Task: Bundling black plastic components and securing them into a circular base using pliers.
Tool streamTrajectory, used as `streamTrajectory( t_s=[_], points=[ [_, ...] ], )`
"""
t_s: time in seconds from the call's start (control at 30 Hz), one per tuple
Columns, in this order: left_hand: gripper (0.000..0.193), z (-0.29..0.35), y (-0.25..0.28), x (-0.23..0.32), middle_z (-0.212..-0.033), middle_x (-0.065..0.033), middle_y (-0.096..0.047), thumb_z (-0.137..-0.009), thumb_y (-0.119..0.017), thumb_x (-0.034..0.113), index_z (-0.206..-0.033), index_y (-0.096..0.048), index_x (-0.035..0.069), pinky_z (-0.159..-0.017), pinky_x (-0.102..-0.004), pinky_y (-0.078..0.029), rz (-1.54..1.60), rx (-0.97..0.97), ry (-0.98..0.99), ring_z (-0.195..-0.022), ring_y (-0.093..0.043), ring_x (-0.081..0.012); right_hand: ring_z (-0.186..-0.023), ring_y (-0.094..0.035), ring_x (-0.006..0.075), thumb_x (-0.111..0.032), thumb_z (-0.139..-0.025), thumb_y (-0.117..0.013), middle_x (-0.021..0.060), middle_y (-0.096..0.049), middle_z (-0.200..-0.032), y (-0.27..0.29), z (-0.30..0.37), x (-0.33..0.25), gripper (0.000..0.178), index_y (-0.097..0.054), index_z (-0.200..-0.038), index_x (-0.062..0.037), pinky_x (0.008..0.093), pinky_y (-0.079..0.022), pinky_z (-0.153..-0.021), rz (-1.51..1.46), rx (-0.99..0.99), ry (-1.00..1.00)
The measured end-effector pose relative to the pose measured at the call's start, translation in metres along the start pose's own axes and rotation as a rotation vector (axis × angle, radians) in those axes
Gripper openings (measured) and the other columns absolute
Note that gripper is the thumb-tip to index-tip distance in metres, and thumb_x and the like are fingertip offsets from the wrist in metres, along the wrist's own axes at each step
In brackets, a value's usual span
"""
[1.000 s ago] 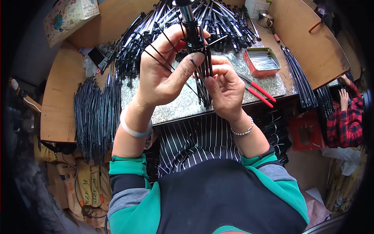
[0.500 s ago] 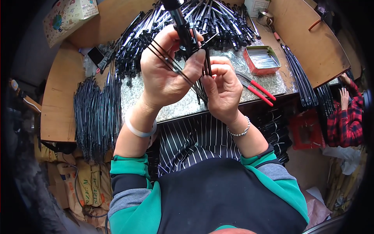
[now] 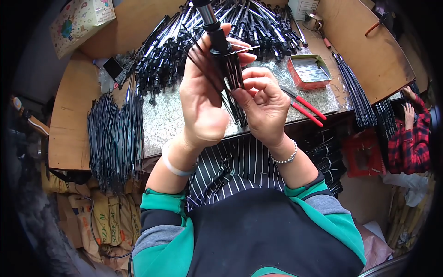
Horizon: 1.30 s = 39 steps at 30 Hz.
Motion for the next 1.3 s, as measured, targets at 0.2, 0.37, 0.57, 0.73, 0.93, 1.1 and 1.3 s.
streamTrajectory(
  t_s=[0.2,0.37,0.57,0.73,0.93,1.1,1.3],
  points=[
    [0.033,0.000,-0.001,0.004,-0.091,-0.0074,-0.057,-0.088,-0.055,0.006,-0.117,-0.041,-0.003,-0.072,-0.0209,-0.047,-0.405,-0.001,-0.185,-0.079,-0.058,-0.0106,-0.089,-0.058,0.0138,0.004,-0.071,-0.071,0.0087,-0.055,-0.099,-0.003,0.003,-0.007,0.024,-0.059,-0.091,-0.0026,0.0251,-0.051,-0.074,0.031,0.062,0.076],
    [0.031,0.002,-0.006,0.002,-0.083,-0.0066,-0.058,-0.089,-0.054,0.008,-0.114,-0.041,-0.004,-0.066,-0.0210,-0.047,-0.454,0.019,-0.256,-0.072,-0.058,-0.0098,-0.084,-0.060,0.0182,0.003,-0.066,-0.074,0.0108,-0.057,-0.098,0.002,0.007,-0.010,0.026,-0.060,-0.086,-0.0036,0.0281,-0.050,-0.071,0.262,0.066,0.255],
    [0.040,0.004,-0.002,0.009,-0.071,-0.0052,-0.049,-0.091,-0.046,0.008,-0.124,-0.026,-0.004,-0.053,-0.0198,-0.044,-0.699,-0.012,-0.308,-0.053,-0.050,-0.0084,-0.093,-0.050,0.0254,-0.015,-0.072,-0.073,0.0108,-0.056,-0.095,0.004,0.018,-0.023,0.026,-0.059,-0.089,-0.0028,0.0346,-0.042,-0.081,0.529,0.080,0.287],
    [0.040,0.020,-0.004,0.016,-0.073,-0.0040,-0.051,-0.084,-0.048,-0.003,-0.120,-0.030,-0.004,-0.048,-0.0189,-0.044,-0.292,0.001,-0.220,-0.056,-0.052,-0.0069,-0.083,-0.056,0.0291,-0.036,-0.071,-0.073,0.0122,-0.057,-0.086,0.021,0.079,0.039,0.046,-0.056,-0.097,-0.0016,0.0344,-0.044,-0.078,0.339,-0.263,-0.226],
    [0.020,0.055,-0.004,-0.002,-0.060,-0.0023,-0.050,-0.091,-0.049,0.006,-0.105,-0.053,-0.007,-0.045,-0.0229,-0.043,-0.416,0.035,0.231,-0.043,-0.045,-0.0076,-0.077,-0.061,0.0305,-0.046,-0.063,-0.075,0.0142,-0.061,-0.089,0.026,0.102,0.031,0.067,-0.055,-0.108,-0.0006,0.0349,-0.049,-0.071,0.576,-0.374,-0.243],
    [0.020,0.086,0.004,-0.014,-0.101,-0.0186,-0.063,-0.084,-0.055,0.001,-0.103,-0.061,-0.004,-0.075,-0.0286,-0.049,-0.667,0.060,0.014,-0.086,-0.063,-0.0197,-0.094,-0.049,0.0256,-0.049,-0.063,-0.071,0.0110,-0.053,-0.099,0.007,0.046,-0.048,0.062,-0.059,-0.106,-0.0069,0.0340,-0.042,-0.076,0.656,-0.154,0.332],
    [0.048,0.104,0.013,-0.023,-0.073,-0.0088,-0.057,-0.071,-0.066,0.005,-0.117,-0.055,-0.001,-0.056,-0.0249,-0.044,-0.760,-0.138,0.164,-0.060,-0.054,-0.0143,-0.053,-0.044,0.0156,-0.016,-0.076,-0.067,0.0028,-0.044,-0.062,0.004,0.054,-0.053,0.013,-0.059,-0.077,-0.0054,0.0278,-0.035,-0.046,0.523,-0.409,0.167]
  ],
)
Point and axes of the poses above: each hand's wrist, its own z-axis away from the middle knuckle, its own y-axis out of the back of the hand, x = y × z, the point moved 5 cm from there along -z, towards the middle knuckle
